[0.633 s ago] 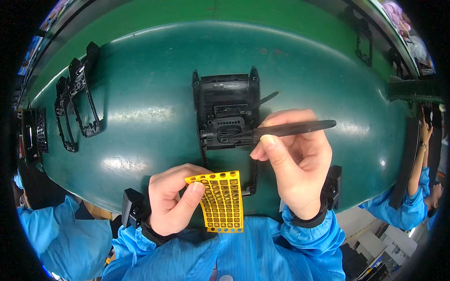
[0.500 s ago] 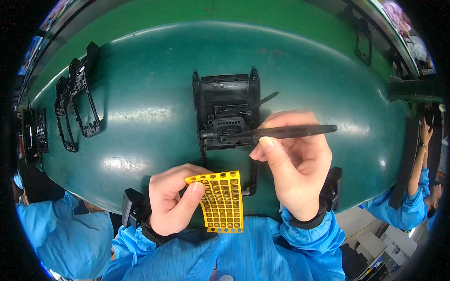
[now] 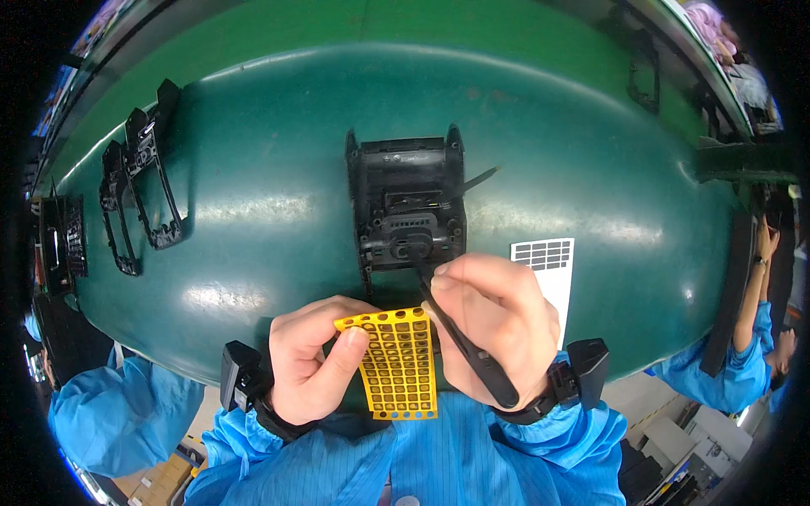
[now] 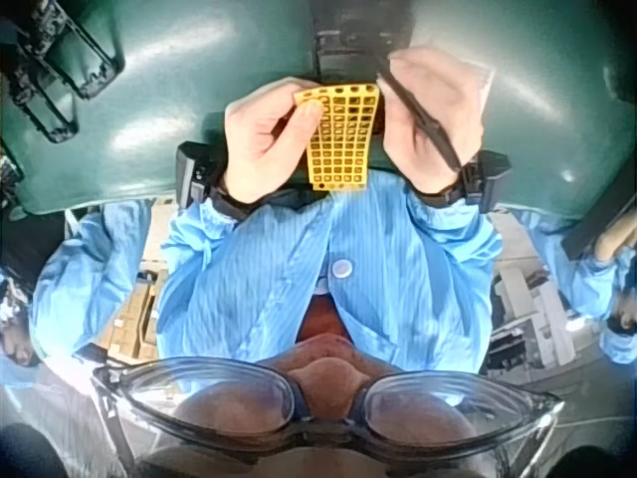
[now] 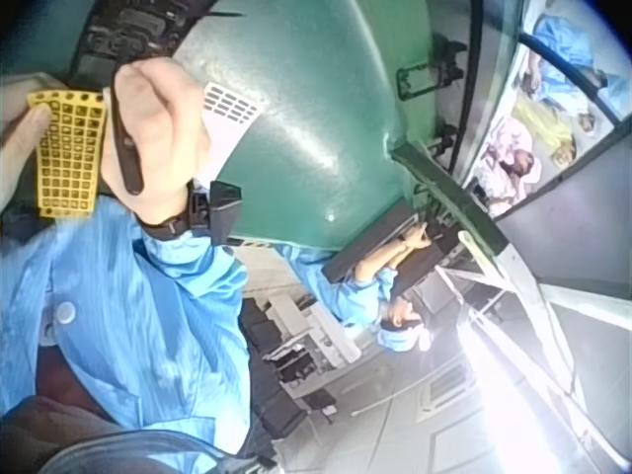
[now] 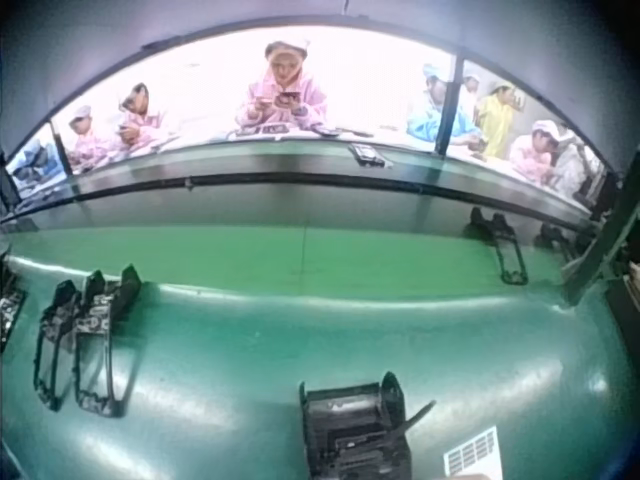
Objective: Assembling plastic components for electronic device housings by applying internal stickers and inserting internal parts using tweezers.
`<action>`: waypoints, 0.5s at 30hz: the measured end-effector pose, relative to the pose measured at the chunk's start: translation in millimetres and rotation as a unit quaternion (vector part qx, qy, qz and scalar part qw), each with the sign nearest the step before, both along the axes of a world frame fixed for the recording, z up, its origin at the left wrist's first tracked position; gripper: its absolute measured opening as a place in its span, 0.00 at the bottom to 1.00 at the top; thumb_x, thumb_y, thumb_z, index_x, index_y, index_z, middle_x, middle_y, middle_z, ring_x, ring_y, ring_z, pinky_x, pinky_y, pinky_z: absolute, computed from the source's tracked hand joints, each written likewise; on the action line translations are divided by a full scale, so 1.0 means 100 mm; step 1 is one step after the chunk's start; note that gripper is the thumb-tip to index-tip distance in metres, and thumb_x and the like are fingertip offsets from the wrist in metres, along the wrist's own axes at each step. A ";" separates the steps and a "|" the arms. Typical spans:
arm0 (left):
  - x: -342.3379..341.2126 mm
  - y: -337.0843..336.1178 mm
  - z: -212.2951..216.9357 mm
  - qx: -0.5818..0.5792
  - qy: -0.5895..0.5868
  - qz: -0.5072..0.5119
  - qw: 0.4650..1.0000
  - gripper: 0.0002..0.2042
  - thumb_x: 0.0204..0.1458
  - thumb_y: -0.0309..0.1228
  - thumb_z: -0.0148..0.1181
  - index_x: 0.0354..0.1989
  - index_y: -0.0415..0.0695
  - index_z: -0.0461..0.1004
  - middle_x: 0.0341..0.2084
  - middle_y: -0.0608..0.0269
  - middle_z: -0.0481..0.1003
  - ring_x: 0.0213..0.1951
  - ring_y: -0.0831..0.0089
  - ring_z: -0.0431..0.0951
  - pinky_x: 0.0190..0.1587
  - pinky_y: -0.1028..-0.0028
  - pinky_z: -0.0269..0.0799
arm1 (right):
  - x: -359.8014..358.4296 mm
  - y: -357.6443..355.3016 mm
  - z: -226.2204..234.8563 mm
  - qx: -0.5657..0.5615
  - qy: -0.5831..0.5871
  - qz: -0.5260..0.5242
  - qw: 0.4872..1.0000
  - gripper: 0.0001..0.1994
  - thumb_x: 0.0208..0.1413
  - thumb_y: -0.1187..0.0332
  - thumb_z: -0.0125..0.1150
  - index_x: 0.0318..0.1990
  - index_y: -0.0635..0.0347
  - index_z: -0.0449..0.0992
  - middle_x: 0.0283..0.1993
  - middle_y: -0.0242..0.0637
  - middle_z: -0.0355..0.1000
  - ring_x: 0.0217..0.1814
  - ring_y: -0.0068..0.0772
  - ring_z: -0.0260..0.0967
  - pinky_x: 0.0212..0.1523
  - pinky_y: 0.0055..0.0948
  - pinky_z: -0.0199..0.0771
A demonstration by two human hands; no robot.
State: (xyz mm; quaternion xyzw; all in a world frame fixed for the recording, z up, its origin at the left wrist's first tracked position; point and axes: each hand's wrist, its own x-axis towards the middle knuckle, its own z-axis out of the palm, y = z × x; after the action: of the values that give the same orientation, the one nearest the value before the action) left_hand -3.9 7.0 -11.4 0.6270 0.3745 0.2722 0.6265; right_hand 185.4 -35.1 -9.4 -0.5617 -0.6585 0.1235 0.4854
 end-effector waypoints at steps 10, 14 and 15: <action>0.00 -0.01 -0.06 0.060 -0.014 0.035 0.997 0.05 0.54 0.23 0.56 0.32 0.32 0.74 0.24 0.56 0.74 0.19 0.75 0.69 0.22 0.77 0.63 | 0.00 0.03 0.02 -0.031 0.043 -0.008 0.999 0.12 0.44 0.82 0.66 0.38 0.64 0.73 0.37 0.45 0.74 0.35 0.38 0.75 0.35 0.27 0.76; 0.00 -0.01 -0.07 0.060 -0.007 0.036 0.998 0.05 0.54 0.23 0.55 0.32 0.32 0.74 0.22 0.57 0.72 0.18 0.75 0.69 0.22 0.77 0.63 | 0.00 0.06 0.01 -0.022 0.034 0.004 0.999 0.12 0.44 0.82 0.66 0.38 0.65 0.74 0.37 0.44 0.75 0.35 0.38 0.76 0.34 0.27 0.77; 0.00 -0.02 -0.07 0.061 -0.007 0.036 0.997 0.05 0.54 0.23 0.55 0.32 0.32 0.74 0.22 0.57 0.72 0.18 0.75 0.69 0.22 0.77 0.63 | 0.00 0.06 0.01 -0.021 0.034 0.004 0.999 0.12 0.44 0.82 0.66 0.38 0.65 0.74 0.37 0.44 0.75 0.35 0.38 0.76 0.34 0.27 0.77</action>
State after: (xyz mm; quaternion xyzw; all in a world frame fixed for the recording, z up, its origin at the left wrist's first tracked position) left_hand -3.8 5.5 -18.1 0.6482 0.3749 0.3214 0.5797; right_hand 185.2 -29.5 -7.9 -0.5647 -0.6410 0.1586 0.4951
